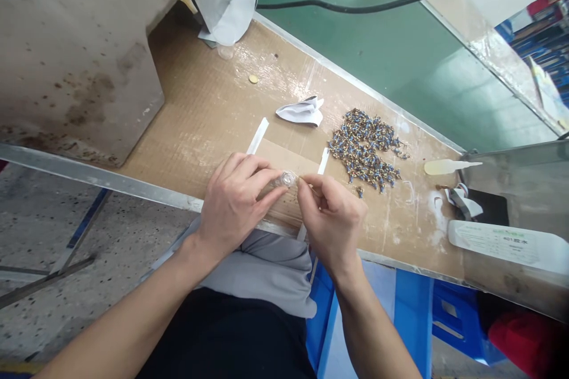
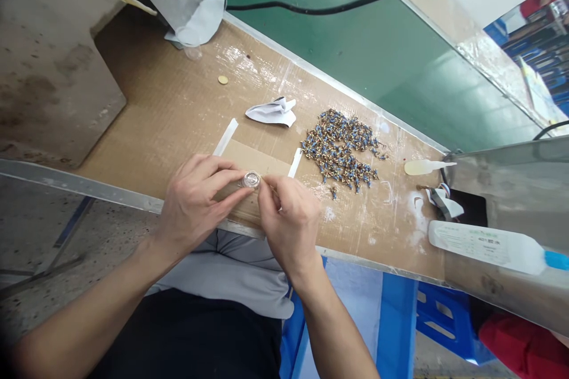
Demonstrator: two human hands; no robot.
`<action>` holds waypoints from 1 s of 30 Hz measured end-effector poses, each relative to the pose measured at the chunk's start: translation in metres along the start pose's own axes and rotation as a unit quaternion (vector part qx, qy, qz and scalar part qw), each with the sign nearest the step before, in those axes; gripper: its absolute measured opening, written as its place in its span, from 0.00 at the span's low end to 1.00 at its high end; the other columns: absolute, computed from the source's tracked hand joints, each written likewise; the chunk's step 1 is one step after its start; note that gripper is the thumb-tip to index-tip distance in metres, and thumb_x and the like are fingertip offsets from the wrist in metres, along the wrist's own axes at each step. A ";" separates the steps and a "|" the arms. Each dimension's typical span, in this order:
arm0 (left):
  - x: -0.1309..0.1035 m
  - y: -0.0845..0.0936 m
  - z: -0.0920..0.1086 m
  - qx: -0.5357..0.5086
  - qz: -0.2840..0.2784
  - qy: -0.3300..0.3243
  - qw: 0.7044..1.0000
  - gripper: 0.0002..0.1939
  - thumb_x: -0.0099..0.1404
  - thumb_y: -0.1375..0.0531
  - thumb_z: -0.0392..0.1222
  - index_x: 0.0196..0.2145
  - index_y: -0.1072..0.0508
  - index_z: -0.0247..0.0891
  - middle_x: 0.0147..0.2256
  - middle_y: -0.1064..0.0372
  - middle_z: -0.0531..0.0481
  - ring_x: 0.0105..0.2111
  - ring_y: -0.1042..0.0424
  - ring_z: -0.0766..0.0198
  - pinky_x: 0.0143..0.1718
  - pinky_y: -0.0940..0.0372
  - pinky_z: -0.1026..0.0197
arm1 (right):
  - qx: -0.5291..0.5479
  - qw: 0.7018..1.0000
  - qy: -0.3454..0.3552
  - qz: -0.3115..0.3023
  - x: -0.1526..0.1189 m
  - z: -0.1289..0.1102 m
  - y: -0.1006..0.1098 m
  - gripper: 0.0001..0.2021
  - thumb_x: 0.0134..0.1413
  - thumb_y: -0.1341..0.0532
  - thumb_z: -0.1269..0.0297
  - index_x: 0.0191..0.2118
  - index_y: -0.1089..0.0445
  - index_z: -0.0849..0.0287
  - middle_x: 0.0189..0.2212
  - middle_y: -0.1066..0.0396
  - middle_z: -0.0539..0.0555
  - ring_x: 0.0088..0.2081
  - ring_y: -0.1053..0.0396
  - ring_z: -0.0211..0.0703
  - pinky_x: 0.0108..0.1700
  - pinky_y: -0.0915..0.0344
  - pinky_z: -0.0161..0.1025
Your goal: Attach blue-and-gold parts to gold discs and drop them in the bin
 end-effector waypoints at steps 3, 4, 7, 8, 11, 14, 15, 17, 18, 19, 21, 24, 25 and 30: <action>0.000 0.000 0.001 -0.001 -0.002 -0.001 1.000 0.08 0.77 0.28 0.45 0.48 0.16 0.40 0.46 0.18 0.46 0.46 0.25 0.49 0.50 0.28 0.46 | 0.006 1.000 0.000 -0.010 0.000 -0.001 -0.001 0.06 0.74 0.33 0.68 0.41 0.20 0.55 0.28 0.22 0.47 0.27 0.29 0.36 0.35 0.37 0.36; 0.000 0.000 0.001 -0.001 -0.002 -0.001 1.000 0.08 0.76 0.28 0.45 0.48 0.16 0.40 0.46 0.18 0.46 0.46 0.25 0.49 0.50 0.28 0.46 | 0.005 1.000 -0.004 -0.010 0.000 0.000 -0.001 0.06 0.74 0.33 0.68 0.41 0.20 0.56 0.28 0.22 0.47 0.27 0.29 0.36 0.35 0.37 0.36; 0.000 0.000 0.002 -0.002 0.000 -0.003 1.000 0.08 0.75 0.27 0.44 0.48 0.16 0.40 0.46 0.18 0.46 0.46 0.24 0.49 0.50 0.28 0.46 | 0.001 1.000 -0.006 -0.014 0.000 -0.001 -0.001 0.06 0.73 0.33 0.68 0.41 0.20 0.56 0.28 0.23 0.46 0.27 0.29 0.36 0.35 0.37 0.36; 0.000 0.000 0.002 -0.003 0.000 -0.004 1.000 0.08 0.75 0.27 0.44 0.48 0.16 0.40 0.46 0.18 0.46 0.46 0.24 0.49 0.49 0.28 0.46 | 0.001 1.000 -0.005 -0.016 0.000 -0.002 -0.001 0.06 0.73 0.33 0.68 0.41 0.20 0.56 0.28 0.23 0.46 0.27 0.30 0.36 0.35 0.37 0.36; 0.001 0.000 0.003 -0.002 -0.001 -0.005 1.000 0.08 0.76 0.27 0.45 0.48 0.17 0.40 0.46 0.18 0.46 0.46 0.24 0.48 0.49 0.28 0.45 | 0.001 1.000 -0.008 -0.014 -0.001 -0.001 0.000 0.05 0.73 0.33 0.68 0.41 0.20 0.56 0.27 0.23 0.46 0.26 0.30 0.35 0.35 0.37 0.36; 0.001 0.000 0.003 0.001 -0.001 -0.005 1.000 0.08 0.76 0.28 0.46 0.48 0.17 0.40 0.46 0.18 0.46 0.46 0.25 0.48 0.49 0.28 0.46 | 0.001 1.000 -0.012 -0.010 -0.001 -0.002 0.001 0.06 0.73 0.34 0.68 0.41 0.20 0.56 0.27 0.24 0.46 0.26 0.31 0.36 0.34 0.38 0.36; 0.001 0.001 0.003 0.001 -0.001 -0.005 1.000 0.09 0.77 0.28 0.46 0.48 0.17 0.40 0.46 0.18 0.46 0.46 0.25 0.48 0.49 0.28 0.45 | 0.001 1.000 -0.011 -0.011 -0.001 -0.002 0.001 0.06 0.73 0.34 0.68 0.41 0.20 0.56 0.26 0.25 0.46 0.26 0.31 0.36 0.34 0.38 0.36; 0.001 0.001 0.002 0.003 -0.002 -0.004 1.000 0.08 0.77 0.28 0.46 0.48 0.17 0.41 0.46 0.18 0.46 0.46 0.25 0.48 0.49 0.28 0.46 | -0.001 1.000 -0.013 -0.012 -0.001 -0.002 0.001 0.06 0.73 0.34 0.69 0.40 0.21 0.56 0.26 0.25 0.46 0.26 0.31 0.36 0.34 0.39 0.36; 0.000 0.000 0.002 0.003 -0.003 -0.004 1.000 0.08 0.77 0.28 0.46 0.48 0.17 0.41 0.46 0.17 0.46 0.46 0.24 0.49 0.49 0.28 0.46 | -0.002 1.000 -0.014 -0.011 -0.001 -0.003 0.000 0.06 0.73 0.34 0.69 0.40 0.21 0.56 0.26 0.25 0.46 0.26 0.31 0.36 0.34 0.39 0.36; 0.000 0.000 0.001 0.002 -0.004 -0.003 1.000 0.08 0.77 0.29 0.46 0.49 0.17 0.42 0.46 0.17 0.46 0.46 0.24 0.49 0.49 0.28 0.46 | -0.003 1.000 -0.015 -0.012 -0.001 -0.003 0.000 0.06 0.73 0.34 0.69 0.40 0.21 0.56 0.26 0.25 0.46 0.26 0.32 0.36 0.34 0.39 0.36; -0.001 -0.001 0.000 0.002 -0.006 0.000 1.000 0.08 0.78 0.29 0.47 0.49 0.17 0.42 0.46 0.17 0.46 0.47 0.24 0.49 0.50 0.28 0.46 | -0.004 1.000 -0.014 -0.011 -0.001 -0.002 0.000 0.06 0.73 0.34 0.69 0.40 0.21 0.56 0.26 0.25 0.46 0.26 0.32 0.36 0.34 0.39 0.36; -0.001 -0.002 -0.001 0.002 -0.006 0.002 1.000 0.07 0.78 0.29 0.46 0.49 0.17 0.43 0.47 0.17 0.46 0.47 0.24 0.49 0.51 0.28 0.46 | -0.006 1.000 -0.010 -0.011 -0.001 -0.003 0.000 0.06 0.74 0.34 0.69 0.40 0.21 0.56 0.26 0.26 0.46 0.26 0.31 0.36 0.34 0.39 0.36; -0.001 -0.002 -0.001 0.002 -0.007 0.002 1.000 0.07 0.77 0.29 0.46 0.49 0.17 0.42 0.47 0.17 0.46 0.47 0.24 0.49 0.50 0.28 0.46 | -0.009 1.000 -0.008 -0.010 -0.001 -0.003 0.000 0.06 0.74 0.34 0.69 0.40 0.21 0.56 0.26 0.26 0.46 0.26 0.32 0.36 0.34 0.39 0.36; -0.001 -0.001 0.000 0.004 -0.006 -0.001 1.000 0.08 0.77 0.29 0.46 0.49 0.16 0.41 0.46 0.18 0.46 0.47 0.25 0.49 0.50 0.28 0.46 | -0.018 1.000 -0.002 -0.012 -0.001 -0.002 -0.004 0.07 0.75 0.34 0.68 0.40 0.21 0.56 0.26 0.26 0.46 0.27 0.31 0.36 0.35 0.39 0.36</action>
Point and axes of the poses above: each hand's wrist, its own x-axis towards the middle knuckle, its own y-axis out of the back of the hand, z = x × y, the point moved 10 cm from there along x, towards the middle knuckle
